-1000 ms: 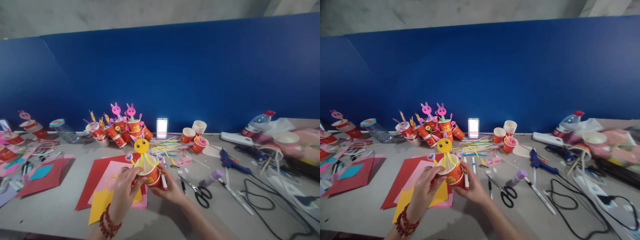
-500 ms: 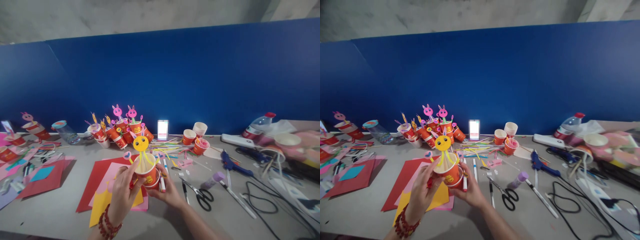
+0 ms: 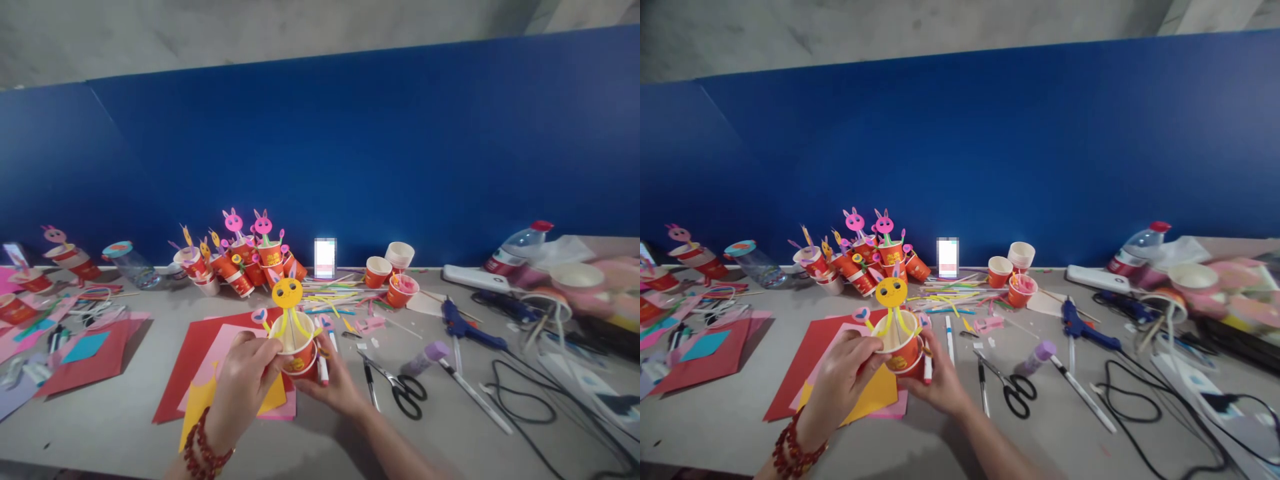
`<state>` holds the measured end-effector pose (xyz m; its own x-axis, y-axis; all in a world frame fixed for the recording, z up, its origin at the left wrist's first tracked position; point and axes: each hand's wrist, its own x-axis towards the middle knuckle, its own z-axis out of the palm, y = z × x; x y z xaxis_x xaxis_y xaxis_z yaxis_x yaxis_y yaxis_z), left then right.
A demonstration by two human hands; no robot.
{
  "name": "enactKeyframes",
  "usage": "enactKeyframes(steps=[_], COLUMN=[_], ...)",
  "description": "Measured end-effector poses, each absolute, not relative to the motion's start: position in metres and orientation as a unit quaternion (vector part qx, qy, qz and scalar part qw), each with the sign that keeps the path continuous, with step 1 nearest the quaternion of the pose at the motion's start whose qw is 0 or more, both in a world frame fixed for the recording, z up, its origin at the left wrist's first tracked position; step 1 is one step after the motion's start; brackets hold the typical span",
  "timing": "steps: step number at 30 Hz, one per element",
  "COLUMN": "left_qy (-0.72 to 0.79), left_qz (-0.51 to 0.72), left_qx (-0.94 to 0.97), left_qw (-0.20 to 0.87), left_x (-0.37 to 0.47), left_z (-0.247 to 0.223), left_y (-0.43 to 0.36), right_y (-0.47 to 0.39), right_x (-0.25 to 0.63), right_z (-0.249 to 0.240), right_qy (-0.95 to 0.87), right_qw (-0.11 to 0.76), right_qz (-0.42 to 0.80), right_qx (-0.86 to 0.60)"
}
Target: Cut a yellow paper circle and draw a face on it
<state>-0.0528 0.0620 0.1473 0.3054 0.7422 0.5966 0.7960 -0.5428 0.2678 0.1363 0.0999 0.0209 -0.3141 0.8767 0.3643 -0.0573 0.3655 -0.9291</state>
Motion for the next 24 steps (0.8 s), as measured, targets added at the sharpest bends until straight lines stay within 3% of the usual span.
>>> enactKeyframes(steps=[7, 14, 24], left_qy=[-0.509, -0.502, -0.439], left_qz=[-0.309, -0.364, -0.430], left_qx=[-0.803, -0.785, -0.789], left_qw=[0.019, 0.005, 0.016], left_x=[-0.049, -0.046, -0.059], left_z=[0.143, 0.131, 0.147], left_y=[0.067, 0.066, 0.059], right_y=[0.098, 0.100, 0.117], right_x=[0.141, 0.140, 0.158], right_z=[0.017, 0.025, 0.037], right_qy=[-0.674, -0.619, -0.625], right_qw=[0.504, 0.506, 0.530], right_qz=[0.435, 0.501, 0.431], right_qx=[-0.319, -0.331, -0.378])
